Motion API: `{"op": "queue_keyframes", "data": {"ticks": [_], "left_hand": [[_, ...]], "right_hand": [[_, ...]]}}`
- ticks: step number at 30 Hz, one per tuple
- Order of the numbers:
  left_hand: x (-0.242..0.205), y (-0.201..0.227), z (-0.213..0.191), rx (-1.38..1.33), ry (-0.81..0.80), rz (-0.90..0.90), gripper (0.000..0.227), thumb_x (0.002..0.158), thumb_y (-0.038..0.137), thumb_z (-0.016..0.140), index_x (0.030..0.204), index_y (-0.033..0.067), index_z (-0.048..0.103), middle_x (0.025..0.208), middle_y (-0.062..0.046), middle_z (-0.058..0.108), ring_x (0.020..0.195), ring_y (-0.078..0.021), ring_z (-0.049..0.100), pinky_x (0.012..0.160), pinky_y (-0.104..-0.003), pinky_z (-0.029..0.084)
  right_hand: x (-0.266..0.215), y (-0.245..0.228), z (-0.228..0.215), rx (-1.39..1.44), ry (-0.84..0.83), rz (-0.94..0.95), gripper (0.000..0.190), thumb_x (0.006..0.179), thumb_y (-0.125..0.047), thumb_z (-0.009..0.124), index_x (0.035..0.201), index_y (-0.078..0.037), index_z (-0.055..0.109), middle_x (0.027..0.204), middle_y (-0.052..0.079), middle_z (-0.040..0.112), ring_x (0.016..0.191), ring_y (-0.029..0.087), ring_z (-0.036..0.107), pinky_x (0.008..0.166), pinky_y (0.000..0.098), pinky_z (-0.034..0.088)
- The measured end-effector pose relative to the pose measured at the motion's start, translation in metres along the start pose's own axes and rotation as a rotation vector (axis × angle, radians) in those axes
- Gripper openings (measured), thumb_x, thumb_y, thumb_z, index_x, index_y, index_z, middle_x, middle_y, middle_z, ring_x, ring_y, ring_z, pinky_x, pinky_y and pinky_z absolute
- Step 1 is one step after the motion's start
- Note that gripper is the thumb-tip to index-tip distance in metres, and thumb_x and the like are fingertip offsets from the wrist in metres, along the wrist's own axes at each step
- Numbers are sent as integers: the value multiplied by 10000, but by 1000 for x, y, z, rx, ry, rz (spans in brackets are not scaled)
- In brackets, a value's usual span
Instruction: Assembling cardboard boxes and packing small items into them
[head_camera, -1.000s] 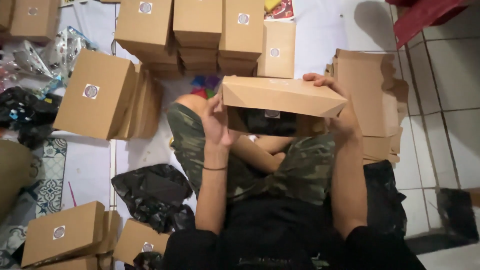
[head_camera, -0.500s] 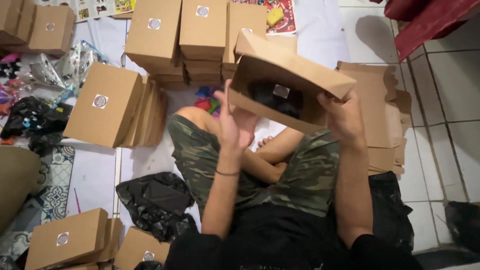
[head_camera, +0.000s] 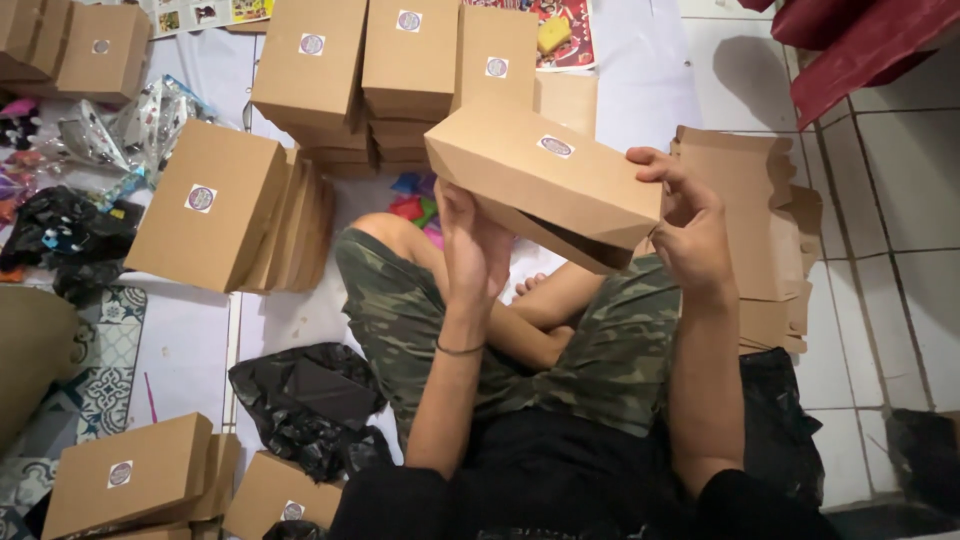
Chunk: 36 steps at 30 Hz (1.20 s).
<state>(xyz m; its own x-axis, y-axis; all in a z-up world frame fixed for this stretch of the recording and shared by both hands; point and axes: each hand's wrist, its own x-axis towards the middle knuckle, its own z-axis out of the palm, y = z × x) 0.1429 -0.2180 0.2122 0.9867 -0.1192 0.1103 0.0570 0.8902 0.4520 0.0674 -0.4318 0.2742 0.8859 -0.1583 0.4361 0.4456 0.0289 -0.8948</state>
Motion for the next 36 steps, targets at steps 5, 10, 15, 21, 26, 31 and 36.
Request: {"op": "queue_keyframes", "data": {"ticks": [5,10,15,21,26,31,36], "left_hand": [[0,2,0,-44,-20,33,302,1083,428,532,1338,268,532,1255,-81,630,1188,-333,624,928,-675,541],[0,1,5,-44,-39,96,245,1093,381,559,1304,257,550,1232,-61,626,1187,-321,620,938,-637,547],[9,-11,-6,90,103,127,257,1136,400,426,1335,269,523,1274,-56,620,1179,-279,617,978,-533,550],[-45,18,70,721,164,-183,563,1086,363,396,1516,2,358,1529,-347,403,1383,-462,446,1161,-569,366],[-41,-25,-5,409,114,-384,604,1034,522,465,1505,217,242,1302,-277,564,981,-609,641,746,-716,531],[-38,-31,-24,511,232,-232,462,1077,406,446,1485,270,278,1205,-224,624,877,-504,721,680,-639,606],[-38,-13,9,604,341,-102,355,1101,331,413,1414,251,265,1129,-178,616,852,-406,734,710,-549,645]], "right_hand": [[2,-6,-6,-125,-109,-37,423,841,-158,801,1189,-10,610,1459,243,496,1372,306,519,1167,382,423],[2,-3,-11,-106,-173,-70,456,825,-193,824,1178,-1,609,1479,278,464,1391,324,498,1172,364,412],[3,2,-12,-75,-199,-98,468,787,-164,855,1151,24,628,1483,297,437,1354,343,523,1144,355,428],[-7,-3,-6,-294,-157,-34,523,749,-255,891,1180,-36,693,1440,213,523,1339,293,541,1132,344,433],[-14,-14,-1,-306,-116,-4,474,766,-212,885,1167,-43,698,1423,214,552,1315,284,552,1108,349,453],[-15,-15,3,-354,-164,-57,422,736,-159,910,1104,-50,734,1405,216,567,1307,294,558,1130,360,445],[-15,-14,18,-334,-70,-57,398,769,-105,915,1116,-60,726,1397,200,579,1283,267,574,1099,333,476]]}}
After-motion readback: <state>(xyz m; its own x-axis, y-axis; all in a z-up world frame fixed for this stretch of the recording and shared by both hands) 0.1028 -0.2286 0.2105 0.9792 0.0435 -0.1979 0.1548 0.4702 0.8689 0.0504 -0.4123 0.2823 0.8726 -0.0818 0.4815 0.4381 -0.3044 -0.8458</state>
